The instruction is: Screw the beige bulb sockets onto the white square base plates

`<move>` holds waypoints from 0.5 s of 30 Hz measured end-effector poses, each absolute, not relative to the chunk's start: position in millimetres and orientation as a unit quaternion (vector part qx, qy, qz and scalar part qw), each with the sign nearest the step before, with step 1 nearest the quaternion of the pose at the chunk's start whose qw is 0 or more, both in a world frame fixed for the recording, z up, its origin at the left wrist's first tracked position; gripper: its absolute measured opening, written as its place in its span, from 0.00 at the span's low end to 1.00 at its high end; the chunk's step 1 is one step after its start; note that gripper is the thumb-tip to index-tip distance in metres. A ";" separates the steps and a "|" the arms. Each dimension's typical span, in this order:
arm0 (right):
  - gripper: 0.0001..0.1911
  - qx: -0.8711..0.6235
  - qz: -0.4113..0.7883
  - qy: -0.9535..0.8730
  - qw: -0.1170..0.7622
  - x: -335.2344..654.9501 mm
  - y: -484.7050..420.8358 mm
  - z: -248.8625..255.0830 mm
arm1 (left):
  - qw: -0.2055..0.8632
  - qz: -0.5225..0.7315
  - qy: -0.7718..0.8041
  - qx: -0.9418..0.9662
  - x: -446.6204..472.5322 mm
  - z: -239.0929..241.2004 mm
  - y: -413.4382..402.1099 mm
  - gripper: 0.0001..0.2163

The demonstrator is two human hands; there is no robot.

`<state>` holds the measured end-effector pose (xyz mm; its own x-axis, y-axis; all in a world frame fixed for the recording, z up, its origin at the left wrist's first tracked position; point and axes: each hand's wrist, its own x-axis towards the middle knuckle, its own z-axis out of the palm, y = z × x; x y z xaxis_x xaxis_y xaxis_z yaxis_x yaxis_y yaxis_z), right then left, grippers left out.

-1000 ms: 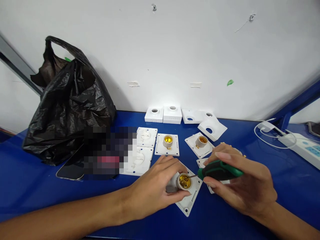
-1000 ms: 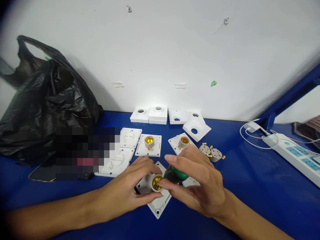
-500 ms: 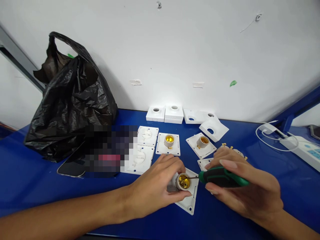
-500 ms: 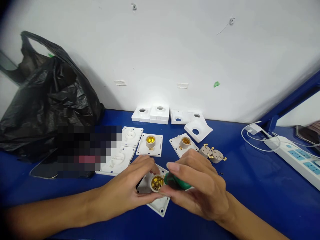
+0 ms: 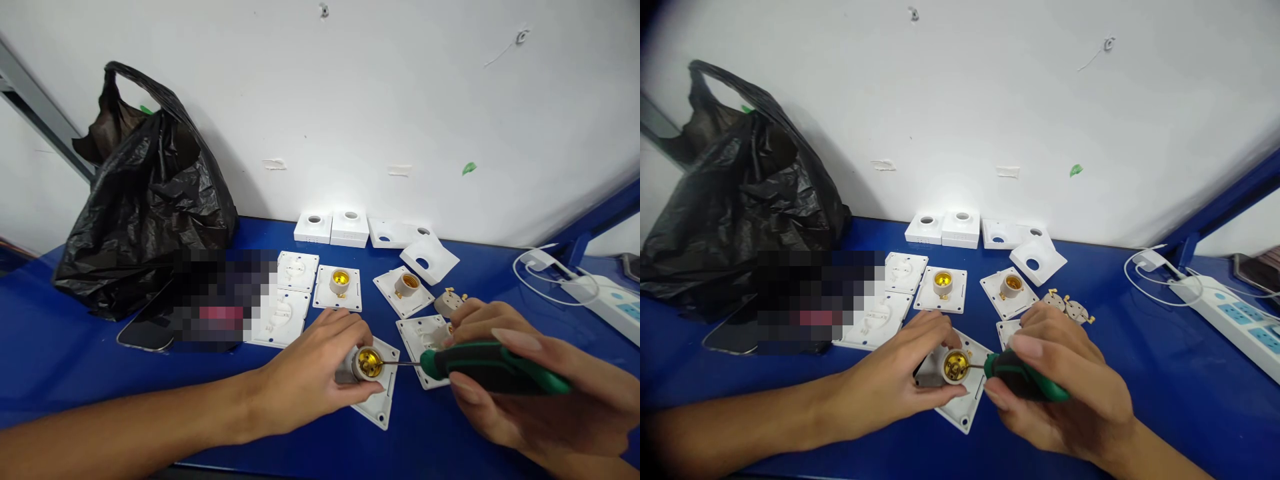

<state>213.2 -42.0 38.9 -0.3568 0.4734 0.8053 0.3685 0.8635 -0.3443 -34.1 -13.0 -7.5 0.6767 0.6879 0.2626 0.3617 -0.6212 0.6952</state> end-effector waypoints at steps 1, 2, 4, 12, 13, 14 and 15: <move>0.41 -0.262 0.054 -0.821 0.505 215.4 -42.3 40.1 | 0.310 0.263 0.305 0.861 -34.1 -7.3 -13.0 0.17; 0.39 -0.269 0.055 -0.821 0.500 217.9 -42.6 41.9 | 0.309 0.264 0.306 0.861 -34.1 -7.1 -13.1 0.17; 0.32 -0.287 0.058 -0.824 0.486 223.1 -43.3 45.5 | 0.306 0.267 0.305 0.861 -34.2 -7.0 -13.4 0.18; 0.17 -0.296 0.080 -0.819 0.485 220.0 -42.6 41.5 | 0.303 0.260 0.307 0.864 -33.7 -7.9 -13.8 0.17; 0.21 -0.280 0.081 -0.825 0.484 217.2 -41.9 41.2 | 0.302 0.260 0.307 0.864 -33.8 -7.7 -13.8 0.17; 0.26 -0.268 0.080 -0.828 0.487 214.3 -41.2 41.2 | 0.302 0.260 0.306 0.865 -33.8 -7.5 -13.8 0.17; 0.31 -0.259 0.077 -0.827 0.493 211.7 -40.6 41.3 | 0.300 0.261 0.306 0.865 -34.0 -7.3 -13.8 0.17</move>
